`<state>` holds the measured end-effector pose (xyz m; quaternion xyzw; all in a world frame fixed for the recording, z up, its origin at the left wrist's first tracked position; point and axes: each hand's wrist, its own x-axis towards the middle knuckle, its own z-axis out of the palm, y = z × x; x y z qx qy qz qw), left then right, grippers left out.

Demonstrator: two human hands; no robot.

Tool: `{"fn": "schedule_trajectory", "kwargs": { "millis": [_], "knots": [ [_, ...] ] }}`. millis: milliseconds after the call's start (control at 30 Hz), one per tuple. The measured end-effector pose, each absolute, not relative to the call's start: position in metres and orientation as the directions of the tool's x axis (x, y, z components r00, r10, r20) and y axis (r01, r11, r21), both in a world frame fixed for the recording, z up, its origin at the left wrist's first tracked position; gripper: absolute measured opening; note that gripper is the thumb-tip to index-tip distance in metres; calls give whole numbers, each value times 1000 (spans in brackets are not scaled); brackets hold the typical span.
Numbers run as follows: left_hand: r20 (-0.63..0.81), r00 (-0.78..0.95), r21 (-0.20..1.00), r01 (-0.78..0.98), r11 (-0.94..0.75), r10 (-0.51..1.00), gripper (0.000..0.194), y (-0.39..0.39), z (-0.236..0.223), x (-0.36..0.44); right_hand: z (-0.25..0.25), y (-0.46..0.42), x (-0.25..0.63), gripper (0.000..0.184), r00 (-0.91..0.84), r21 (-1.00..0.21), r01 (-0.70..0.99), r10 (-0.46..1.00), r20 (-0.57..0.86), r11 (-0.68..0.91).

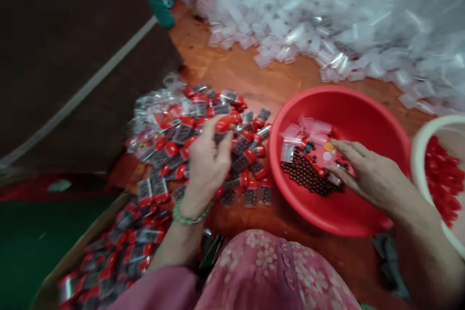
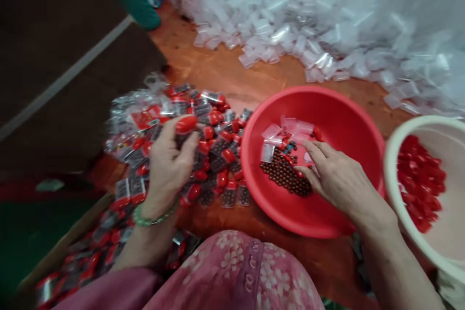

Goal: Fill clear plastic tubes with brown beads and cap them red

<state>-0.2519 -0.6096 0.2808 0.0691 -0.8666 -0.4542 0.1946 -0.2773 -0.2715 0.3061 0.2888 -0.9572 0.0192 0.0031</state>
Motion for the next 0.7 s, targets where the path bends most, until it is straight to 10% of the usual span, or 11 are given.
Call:
{"fn": "schedule_trajectory", "kwargs": {
  "millis": [167, 700],
  "knots": [
    [433, -868, 550, 41, 834, -243, 40, -655, 240, -269, 298, -234, -323, 39, -852, -46, -404, -394, -346, 914],
    [530, -848, 651, 420, 632, 17, 23, -549, 282, -270, 255, -274, -412, 35, -807, 113, -413, -305, -507, 904]
  ]
}}
